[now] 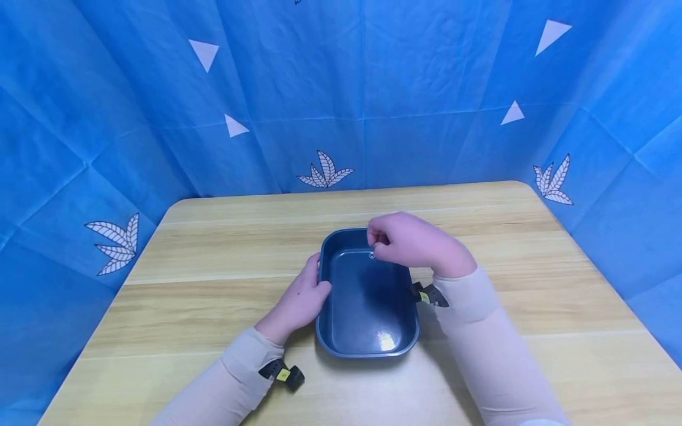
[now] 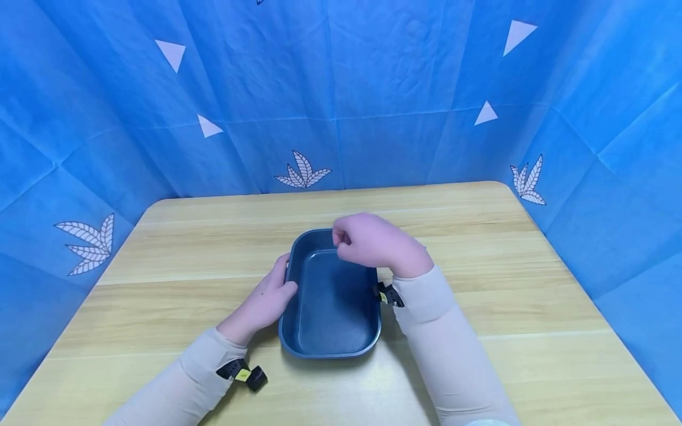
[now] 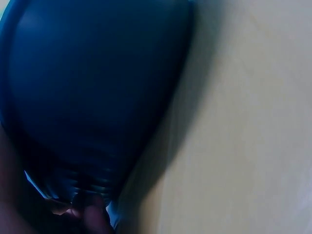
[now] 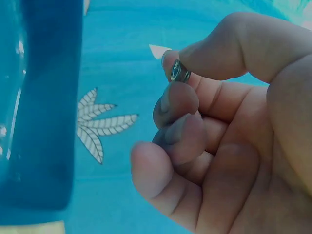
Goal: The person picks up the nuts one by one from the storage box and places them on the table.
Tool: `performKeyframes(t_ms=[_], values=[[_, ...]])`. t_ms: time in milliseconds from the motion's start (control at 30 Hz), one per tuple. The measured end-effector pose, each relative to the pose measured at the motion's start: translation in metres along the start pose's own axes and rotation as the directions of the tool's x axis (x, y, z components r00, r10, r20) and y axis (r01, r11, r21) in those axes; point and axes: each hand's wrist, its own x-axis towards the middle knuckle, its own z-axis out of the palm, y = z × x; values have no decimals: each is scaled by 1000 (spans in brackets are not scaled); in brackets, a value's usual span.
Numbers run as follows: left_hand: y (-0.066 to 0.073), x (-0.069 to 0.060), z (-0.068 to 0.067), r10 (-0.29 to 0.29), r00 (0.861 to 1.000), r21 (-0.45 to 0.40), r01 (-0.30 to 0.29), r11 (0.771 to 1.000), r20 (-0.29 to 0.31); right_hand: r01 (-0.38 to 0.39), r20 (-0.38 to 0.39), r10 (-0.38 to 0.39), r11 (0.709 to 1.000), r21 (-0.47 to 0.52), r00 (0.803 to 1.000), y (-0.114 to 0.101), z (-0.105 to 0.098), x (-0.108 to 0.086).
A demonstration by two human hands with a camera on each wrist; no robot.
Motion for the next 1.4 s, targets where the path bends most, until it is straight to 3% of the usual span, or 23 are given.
performKeyframes(t_ms=[367,767,1100,1400], values=[[0,0,0,-7,1000,-4,7,1000,7,-4,-25,4,999,-32,1000,11,-12,-8],[1,0,0,-1,1000,-2,1,1000,10,-116,-39,116,993,6,992,25,-23,-16],[-1,1,0,1,1000,0,-1,1000,6,-165,-38,163,985,-45,986,38,-24,-16],[0,0,-1,6,1000,6,-6,1000,3,-245,-28,245,969,-7,969,55,-27,-20]])
